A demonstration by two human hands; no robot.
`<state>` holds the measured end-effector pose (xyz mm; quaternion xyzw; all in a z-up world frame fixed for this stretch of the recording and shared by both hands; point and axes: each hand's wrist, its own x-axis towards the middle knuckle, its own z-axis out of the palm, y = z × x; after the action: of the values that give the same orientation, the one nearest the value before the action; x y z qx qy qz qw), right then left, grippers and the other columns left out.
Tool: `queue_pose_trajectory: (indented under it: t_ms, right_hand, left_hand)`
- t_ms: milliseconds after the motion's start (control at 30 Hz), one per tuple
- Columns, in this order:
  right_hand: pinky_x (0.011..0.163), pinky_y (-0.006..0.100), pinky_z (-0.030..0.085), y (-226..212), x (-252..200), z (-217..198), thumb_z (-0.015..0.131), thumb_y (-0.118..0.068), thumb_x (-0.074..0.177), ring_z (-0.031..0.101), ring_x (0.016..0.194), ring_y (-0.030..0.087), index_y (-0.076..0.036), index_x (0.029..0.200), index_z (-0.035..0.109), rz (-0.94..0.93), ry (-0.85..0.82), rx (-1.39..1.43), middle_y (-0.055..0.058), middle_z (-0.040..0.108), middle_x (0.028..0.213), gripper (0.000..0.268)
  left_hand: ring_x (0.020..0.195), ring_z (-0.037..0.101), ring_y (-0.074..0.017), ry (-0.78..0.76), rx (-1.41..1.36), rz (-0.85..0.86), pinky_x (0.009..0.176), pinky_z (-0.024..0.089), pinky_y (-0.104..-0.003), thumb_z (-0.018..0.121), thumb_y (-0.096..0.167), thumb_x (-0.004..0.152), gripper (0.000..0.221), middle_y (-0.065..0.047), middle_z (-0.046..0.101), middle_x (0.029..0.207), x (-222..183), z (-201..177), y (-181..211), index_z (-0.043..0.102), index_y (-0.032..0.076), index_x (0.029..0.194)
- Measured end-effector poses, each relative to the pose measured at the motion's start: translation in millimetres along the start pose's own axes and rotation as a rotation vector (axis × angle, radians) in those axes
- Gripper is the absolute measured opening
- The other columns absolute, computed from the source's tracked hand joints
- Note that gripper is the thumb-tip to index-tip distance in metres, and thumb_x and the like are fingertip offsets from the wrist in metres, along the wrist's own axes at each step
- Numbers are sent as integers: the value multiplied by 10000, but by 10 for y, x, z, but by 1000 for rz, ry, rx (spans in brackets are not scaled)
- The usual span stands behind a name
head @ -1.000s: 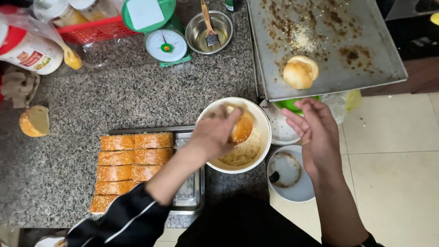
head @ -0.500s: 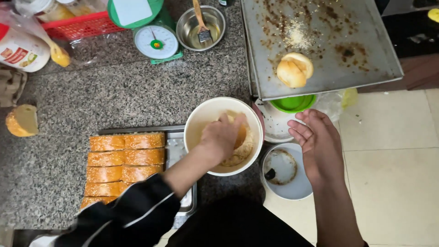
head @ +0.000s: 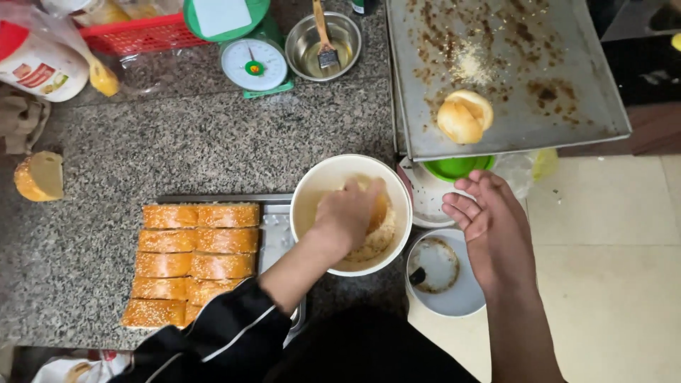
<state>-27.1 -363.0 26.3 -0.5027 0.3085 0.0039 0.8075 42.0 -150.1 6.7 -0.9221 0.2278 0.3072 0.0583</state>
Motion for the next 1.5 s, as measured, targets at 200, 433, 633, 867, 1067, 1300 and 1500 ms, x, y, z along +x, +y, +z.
queue_pose_trajectory:
  t_ms: [200, 433, 633, 867, 1067, 1300, 1500]
  right_hand:
    - [1139, 500, 602, 102, 22, 164, 540, -270, 1203, 744, 1148, 268, -157, 1338, 575, -2, -84, 44, 72, 669, 1209, 179]
    - [1080, 389, 603, 161, 2, 95, 541, -233, 1207, 737, 1141, 233, -87, 1367, 600, -143, -45, -125, 99, 699, 1271, 225]
    - [967, 376, 663, 351, -171, 565, 802, -82, 1033, 755, 1009, 168, -77, 1325, 785, -467, -378, -362, 114, 840, 1175, 293]
    - [741, 339, 634, 56, -466, 971, 837, -50, 997, 747, 787, 189, -126, 1256, 829, -842, -462, -601, 49, 829, 1000, 270]
    - [730, 392, 611, 9, -455, 1104, 845, -44, 988, 713, 767, 256, -154, 1120, 840, -1070, -435, -725, 46, 720, 930, 173]
    - [810, 480, 628, 222, -428, 661, 794, 77, 933, 757, 871, 340, -83, 1104, 814, -985, -387, -808, 117, 753, 1044, 235]
    - [866, 473, 636, 169, -678, 770, 874, -91, 960, 764, 897, 293, -145, 1156, 836, -943, -438, -745, 73, 759, 1105, 207]
  left_hand:
    - [1063, 788, -513, 55, 5, 48, 823, 646, -676, 824, 133, 943, 555, -256, 660, 1237, 595, 755, -55, 540, 118, 1420]
    - [1321, 686, -626, 32, -664, 103, 1094, 571, -693, 875, 262, 880, 910, -290, 648, 1479, -921, -258, -806, 373, 267, 1639]
    - [1385, 591, -396, 361, -1715, 454, 1064, 630, -557, 767, -161, 779, 975, -205, 542, 1552, -901, 499, -1386, 380, 117, 1630]
    - [1253, 653, -446, 368, -1839, 645, 996, 652, -534, 806, -119, 748, 999, -287, 562, 1504, -874, 597, -1313, 387, 71, 1635]
    - [1299, 650, -423, 277, -1777, 701, 1045, 628, -571, 842, -113, 781, 1002, -276, 581, 1501, -835, 595, -1254, 379, 70, 1651]
    - [1243, 674, -393, 345, -1946, 674, 969, 627, -482, 775, -134, 754, 1012, -271, 582, 1478, -897, 657, -1295, 372, 82, 1656]
    - [1237, 678, -399, 369, -1975, 713, 962, 624, -460, 780, -119, 761, 992, -275, 580, 1482, -841, 688, -1265, 387, 75, 1650]
